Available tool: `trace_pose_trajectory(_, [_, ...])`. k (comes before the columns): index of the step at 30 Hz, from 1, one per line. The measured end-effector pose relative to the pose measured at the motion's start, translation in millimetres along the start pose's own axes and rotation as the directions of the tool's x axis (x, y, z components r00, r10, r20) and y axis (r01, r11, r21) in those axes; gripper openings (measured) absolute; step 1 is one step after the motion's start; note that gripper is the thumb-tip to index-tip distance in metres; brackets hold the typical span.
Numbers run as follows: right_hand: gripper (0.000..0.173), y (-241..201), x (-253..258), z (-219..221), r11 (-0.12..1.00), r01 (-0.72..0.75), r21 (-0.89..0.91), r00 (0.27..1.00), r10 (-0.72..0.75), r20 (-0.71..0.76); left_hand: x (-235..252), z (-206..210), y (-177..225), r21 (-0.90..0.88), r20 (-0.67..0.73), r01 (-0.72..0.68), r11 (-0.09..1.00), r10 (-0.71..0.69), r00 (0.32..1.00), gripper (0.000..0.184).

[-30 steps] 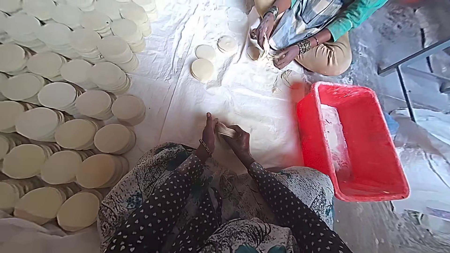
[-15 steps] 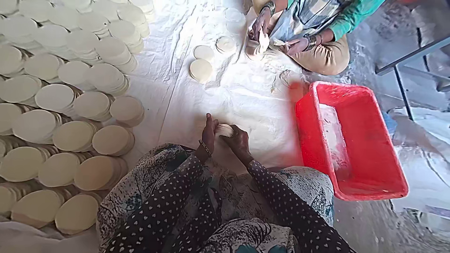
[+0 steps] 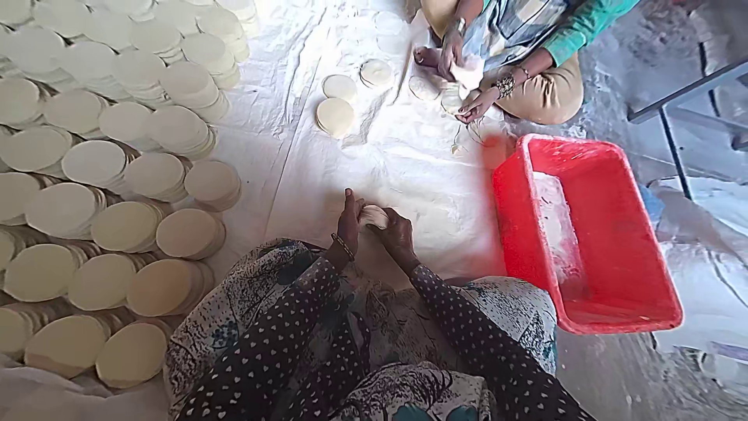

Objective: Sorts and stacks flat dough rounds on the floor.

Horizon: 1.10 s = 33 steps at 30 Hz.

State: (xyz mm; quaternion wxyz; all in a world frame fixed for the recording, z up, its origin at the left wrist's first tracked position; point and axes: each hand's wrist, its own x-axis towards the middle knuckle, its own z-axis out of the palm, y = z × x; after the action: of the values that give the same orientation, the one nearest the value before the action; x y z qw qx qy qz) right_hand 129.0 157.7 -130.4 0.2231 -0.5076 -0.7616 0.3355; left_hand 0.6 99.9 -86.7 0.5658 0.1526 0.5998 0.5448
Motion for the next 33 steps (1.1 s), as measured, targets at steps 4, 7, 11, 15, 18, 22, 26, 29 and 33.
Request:
trace_pose_trajectory(4, [0.05, 4.8, -2.6, -3.1, 0.976, 0.081, 0.204, 0.995, -0.066, -0.079, 17.6, -6.2, -8.0, -0.021, -0.02, -0.06, 0.998, 0.059, 0.998, 0.087])
trace_pose_trajectory(7, [0.048, 5.8, 2.0, -1.3, 0.996, -0.011, 0.086, 1.0, 0.008, 0.03, 11.3, 0.0, -7.9, 0.007, 0.007, -0.001, 1.0, 0.001, 1.0, 0.088])
trace_pose_trajectory(11, [0.047, 7.9, 0.5, -4.2, 0.962, 0.165, 0.219, 0.985, -0.15, -0.084, 12.6, -7.3, -5.8, 0.007, -0.015, -0.045, 0.999, 0.045, 0.999, 0.088])
trace_pose_trajectory(15, [0.05, 13.0, 9.0, 0.5, 0.987, 0.04, 0.155, 0.999, -0.039, -0.01, 13.6, -1.6, -10.2, 0.053, 0.03, -0.034, 0.998, 0.032, 0.999, 0.091])
trace_pose_trajectory(18, [0.044, 12.6, 7.9, -1.0, 0.955, 0.119, 0.272, 0.993, -0.112, -0.04, 17.7, -3.6, -8.4, 0.019, -0.011, -0.07, 0.997, 0.07, 0.997, 0.088])
trace_pose_trajectory(22, [0.054, 8.7, 0.6, -6.1, 0.977, 0.002, 0.215, 0.999, -0.011, 0.042, 17.6, -0.8, -11.8, 0.028, 0.001, -0.04, 0.999, 0.04, 0.999, 0.088])
trace_pose_trajectory(26, [0.035, 8.6, 6.0, -7.6, 0.96, 0.094, 0.265, 0.993, -0.109, 0.043, 12.8, -2.7, -4.6, 0.027, -0.014, -0.081, 0.996, 0.082, 0.997, 0.085])
trace_pose_trajectory(29, [0.048, 8.4, 1.7, -13.0, 0.967, 0.047, 0.249, 0.994, -0.07, 0.083, -3.3, -3.1, 1.8, 0.039, 0.011, -0.01, 0.999, 0.01, 1.0, 0.087])
trace_pose_trajectory(33, [0.039, 5.1, 6.7, -13.0, 0.98, 0.034, 0.198, 0.995, -0.052, 0.09, 1.5, -0.1, -0.1, 0.01, 0.007, -0.032, 0.999, 0.032, 0.999, 0.086])
